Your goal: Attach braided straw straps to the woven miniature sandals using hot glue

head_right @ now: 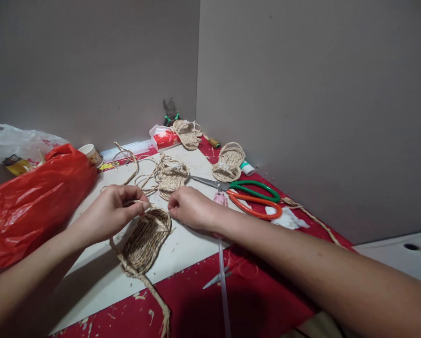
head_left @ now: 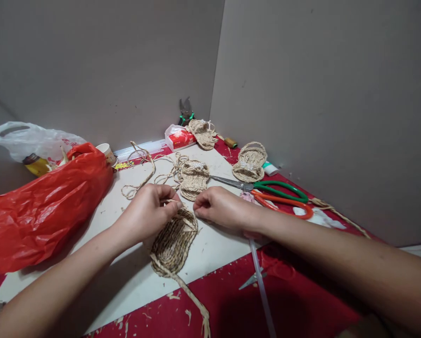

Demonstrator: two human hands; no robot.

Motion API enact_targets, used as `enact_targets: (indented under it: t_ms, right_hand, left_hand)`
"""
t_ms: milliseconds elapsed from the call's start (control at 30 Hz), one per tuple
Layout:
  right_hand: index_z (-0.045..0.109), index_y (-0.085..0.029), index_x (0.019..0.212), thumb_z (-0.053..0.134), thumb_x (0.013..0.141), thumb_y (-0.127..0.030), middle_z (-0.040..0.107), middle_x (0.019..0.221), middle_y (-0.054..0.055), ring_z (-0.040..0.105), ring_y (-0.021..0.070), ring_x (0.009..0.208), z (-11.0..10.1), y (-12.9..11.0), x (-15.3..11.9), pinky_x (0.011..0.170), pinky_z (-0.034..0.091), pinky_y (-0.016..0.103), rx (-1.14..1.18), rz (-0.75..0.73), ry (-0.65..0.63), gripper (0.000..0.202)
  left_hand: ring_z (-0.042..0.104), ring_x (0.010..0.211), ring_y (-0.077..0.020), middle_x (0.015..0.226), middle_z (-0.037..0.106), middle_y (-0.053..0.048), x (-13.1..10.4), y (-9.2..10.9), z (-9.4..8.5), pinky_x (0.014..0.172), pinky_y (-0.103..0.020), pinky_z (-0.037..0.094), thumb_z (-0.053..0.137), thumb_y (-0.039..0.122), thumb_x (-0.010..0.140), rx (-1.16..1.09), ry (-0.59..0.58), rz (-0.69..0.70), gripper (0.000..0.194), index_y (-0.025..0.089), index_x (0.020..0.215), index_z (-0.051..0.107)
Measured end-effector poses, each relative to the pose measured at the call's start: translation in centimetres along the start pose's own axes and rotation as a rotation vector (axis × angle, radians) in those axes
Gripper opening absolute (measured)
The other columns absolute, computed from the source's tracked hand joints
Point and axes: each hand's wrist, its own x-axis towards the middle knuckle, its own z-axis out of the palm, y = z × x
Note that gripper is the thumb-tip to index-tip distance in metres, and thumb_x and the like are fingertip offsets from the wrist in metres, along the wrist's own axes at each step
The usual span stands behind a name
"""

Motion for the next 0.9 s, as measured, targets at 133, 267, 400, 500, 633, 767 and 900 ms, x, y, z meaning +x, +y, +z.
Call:
enact_targets:
  t_ms: [133,267,400,500,633,767,900]
  right_hand:
    - [0.059,-0.017,0.06,0.055,0.068,-0.005,0.055,0.048,-0.004,0.047,0.0094,0.044,0.6,-0.1,0.1,0.043,0.034,0.02,0.102,0.118,-0.086,0.015]
    - [0.053,-0.019,0.064,0.054,0.072,-0.01,0.049,0.042,-0.006,0.044,0.0087,0.034,0.9,-0.2,0.4,0.035,0.034,0.019,0.233,0.236,-0.166,0.012]
    - [0.051,-0.018,0.064,0.056,0.072,-0.01,0.052,0.047,-0.005,0.044,0.0076,0.037,1.2,-0.6,0.4,0.036,0.036,0.017,0.34,0.247,-0.162,0.013]
    - [0.051,-0.019,0.071,0.054,0.077,-0.013,0.058,0.052,-0.003,0.05,0.0089,0.043,1.4,-1.0,0.1,0.039,0.04,0.017,0.423,0.251,-0.167,0.009]
    - [0.05,-0.019,0.076,0.055,0.079,-0.016,0.058,0.053,-0.004,0.053,0.0085,0.045,1.7,-1.6,-0.6,0.04,0.041,0.016,0.645,0.258,-0.11,0.007]
    - [0.054,-0.017,0.079,0.062,0.075,-0.016,0.059,0.053,-0.004,0.056,0.0097,0.05,2.0,-1.9,-1.1,0.04,0.042,0.015,0.801,0.272,-0.035,0.009]
    - [0.062,-0.014,0.081,0.063,0.071,-0.015,0.061,0.054,-0.002,0.055,0.0083,0.047,2.5,-1.5,-1.3,0.04,0.044,0.016,0.85,0.311,-0.019,0.01]
  left_hand:
    - [0.047,0.053,-0.0115,0.057,0.057,0.002,0.9,-0.5,1.1,0.051,-0.023,0.036,0.053,0.019,0.075,0.039,-0.002,0.053,0.014,0.016,0.067,0.064]
    - [0.045,0.055,-0.0105,0.059,0.055,0.002,0.8,-1.3,1.1,0.053,-0.022,0.035,0.053,0.02,0.075,-0.003,0.007,-0.04,0.012,0.014,0.069,0.061]
    - [0.045,0.054,-0.0102,0.059,0.055,0.002,0.5,-1.9,1.1,0.054,-0.023,0.036,0.054,0.021,0.075,-0.095,0.022,-0.107,0.012,0.014,0.069,0.06]
    - [0.045,0.055,-0.0101,0.06,0.056,0.001,0.1,-2.1,1.3,0.053,-0.022,0.036,0.053,0.022,0.077,-0.115,0.033,-0.105,0.013,0.014,0.07,0.06]
    - [0.046,0.056,-0.01,0.062,0.057,0.002,-0.7,-2.2,1.7,0.054,-0.022,0.036,0.052,0.021,0.08,-0.078,0.065,-0.039,0.014,0.014,0.075,0.062]
    - [0.047,0.054,-0.0095,0.059,0.057,0.003,-1.6,-2.1,2.1,0.054,-0.022,0.036,0.052,0.022,0.083,0.026,0.122,0.058,0.016,0.015,0.075,0.064]
    - [0.052,0.058,-0.0105,0.065,0.062,0.001,-2.4,-2.0,2.0,0.058,-0.023,0.039,0.052,0.02,0.084,0.136,0.148,0.136,0.015,0.016,0.078,0.065]
